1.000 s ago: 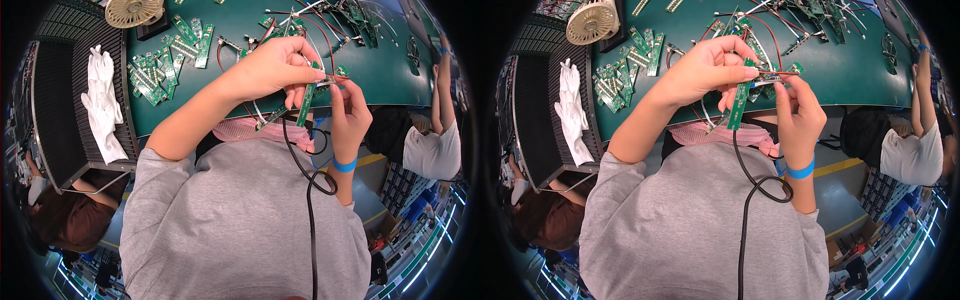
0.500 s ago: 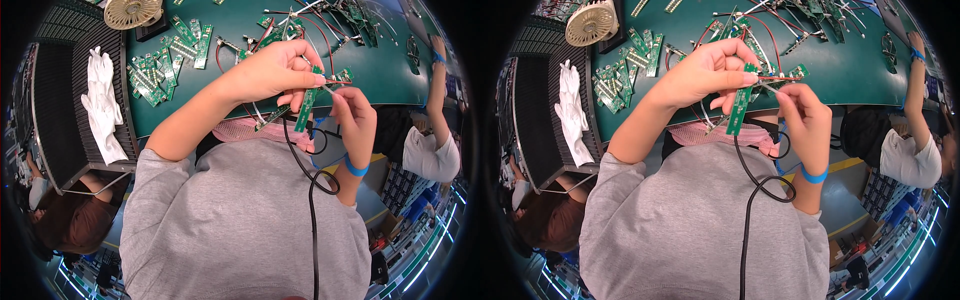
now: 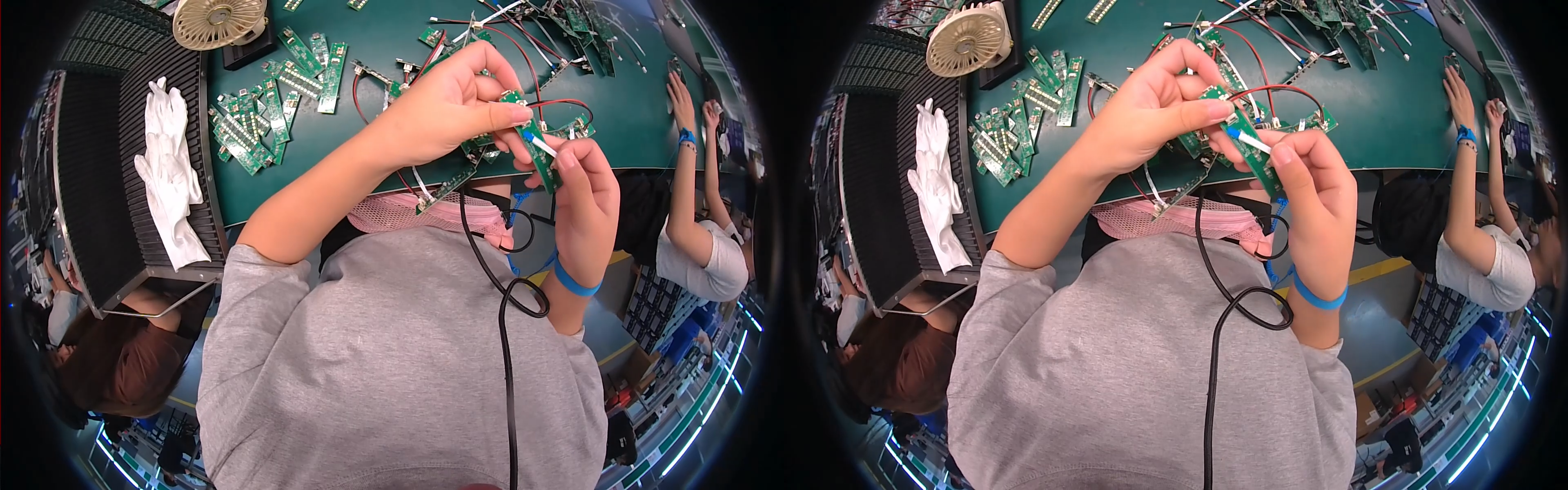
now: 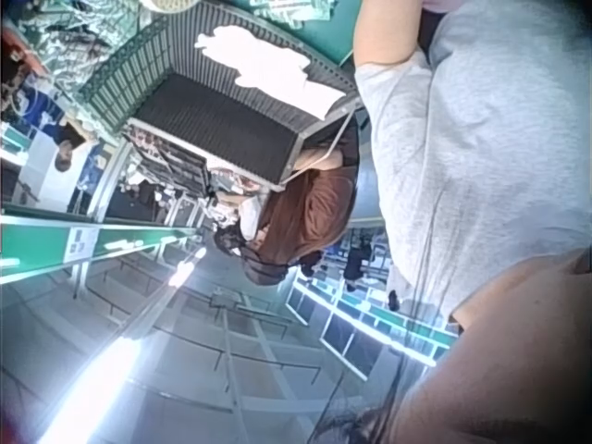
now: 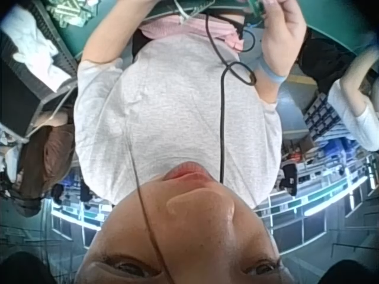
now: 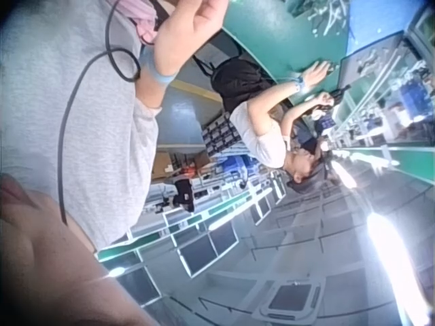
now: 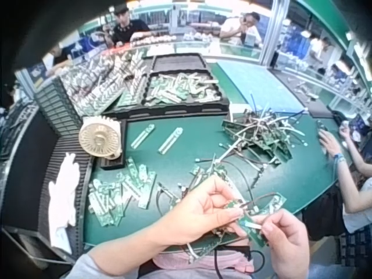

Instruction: The person connects wire harnesses to printed circuit boards by hand, attaching the connectors at an assembly station.

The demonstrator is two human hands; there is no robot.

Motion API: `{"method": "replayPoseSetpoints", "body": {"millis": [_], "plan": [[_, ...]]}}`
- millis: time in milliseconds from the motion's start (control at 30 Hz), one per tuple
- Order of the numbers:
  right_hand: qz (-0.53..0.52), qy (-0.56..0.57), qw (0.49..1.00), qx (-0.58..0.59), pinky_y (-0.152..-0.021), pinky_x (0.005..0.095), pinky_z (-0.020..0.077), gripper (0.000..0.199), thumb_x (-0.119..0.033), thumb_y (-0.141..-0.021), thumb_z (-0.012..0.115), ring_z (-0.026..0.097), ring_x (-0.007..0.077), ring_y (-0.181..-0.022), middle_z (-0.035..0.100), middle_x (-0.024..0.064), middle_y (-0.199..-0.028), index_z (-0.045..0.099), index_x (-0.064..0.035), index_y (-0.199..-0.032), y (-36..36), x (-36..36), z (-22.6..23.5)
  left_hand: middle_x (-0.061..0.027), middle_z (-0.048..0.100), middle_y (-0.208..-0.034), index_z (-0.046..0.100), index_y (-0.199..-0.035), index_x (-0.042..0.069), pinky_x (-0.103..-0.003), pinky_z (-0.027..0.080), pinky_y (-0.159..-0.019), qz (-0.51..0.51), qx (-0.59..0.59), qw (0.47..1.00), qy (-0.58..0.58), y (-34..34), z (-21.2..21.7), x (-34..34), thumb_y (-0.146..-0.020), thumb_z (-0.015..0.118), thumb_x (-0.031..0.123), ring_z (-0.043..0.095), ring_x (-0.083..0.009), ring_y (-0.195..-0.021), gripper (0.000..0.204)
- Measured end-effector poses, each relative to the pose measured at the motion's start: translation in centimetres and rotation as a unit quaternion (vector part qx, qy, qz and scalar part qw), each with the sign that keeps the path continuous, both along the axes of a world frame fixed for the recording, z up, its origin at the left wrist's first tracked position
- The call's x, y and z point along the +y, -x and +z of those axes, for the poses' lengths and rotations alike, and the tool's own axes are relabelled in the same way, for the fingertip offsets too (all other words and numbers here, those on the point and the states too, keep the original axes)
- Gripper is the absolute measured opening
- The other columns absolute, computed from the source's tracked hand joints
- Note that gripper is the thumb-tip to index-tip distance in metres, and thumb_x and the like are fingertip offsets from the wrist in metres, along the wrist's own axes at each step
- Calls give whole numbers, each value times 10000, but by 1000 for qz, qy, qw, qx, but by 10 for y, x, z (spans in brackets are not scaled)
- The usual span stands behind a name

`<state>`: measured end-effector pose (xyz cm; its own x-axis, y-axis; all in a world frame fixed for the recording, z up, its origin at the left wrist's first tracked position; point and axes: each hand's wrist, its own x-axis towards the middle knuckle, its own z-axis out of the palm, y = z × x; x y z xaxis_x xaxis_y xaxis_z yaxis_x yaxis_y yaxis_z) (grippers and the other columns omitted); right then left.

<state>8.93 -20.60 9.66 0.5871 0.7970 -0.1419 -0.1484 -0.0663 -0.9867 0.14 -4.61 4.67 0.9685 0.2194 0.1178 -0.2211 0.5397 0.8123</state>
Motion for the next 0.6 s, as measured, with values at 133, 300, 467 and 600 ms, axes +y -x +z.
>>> {"method": "replayPoseSetpoints", "body": {"millis": [133,300,467,600], "plan": [[-43,-11,999,-14,-664,222,427,148,-115,-876,490,556,115,-760,598,99,-909,537,24,-852,1,2,-2,-132,598,-881,381,-952,40,-260,497,-670,12,7,1000,15,-2,-3,-3,-845,547,72,634,-225,-760,199],[-39,-26,998,-30,-655,264,424,112,-86,-879,460,542,162,-765,561,135,-989,501,17,-862,-1,2,-3,-144,587,-915,382,-952,36,-283,504,-713,3,-4,999,40,-3,-3,-5,-840,544,51,629,-235,-789,198],[-75,-49,996,-23,-643,219,426,119,-91,-864,503,552,121,-734,568,81,-885,529,20,-831,1,3,-4,-158,573,-955,383,-957,30,-296,500,-749,-7,-9,998,59,-3,-5,-5,-839,539,43,623,-253,-829,196],[-82,-42,995,-37,-640,217,426,108,-83,-859,509,548,119,-722,546,68,-867,519,19,-824,1,3,-4,-172,560,-992,384,-970,20,-300,493,-770,-9,-11,998,60,-3,-5,-5,-833,526,18,615,-265,-863,198]]}}
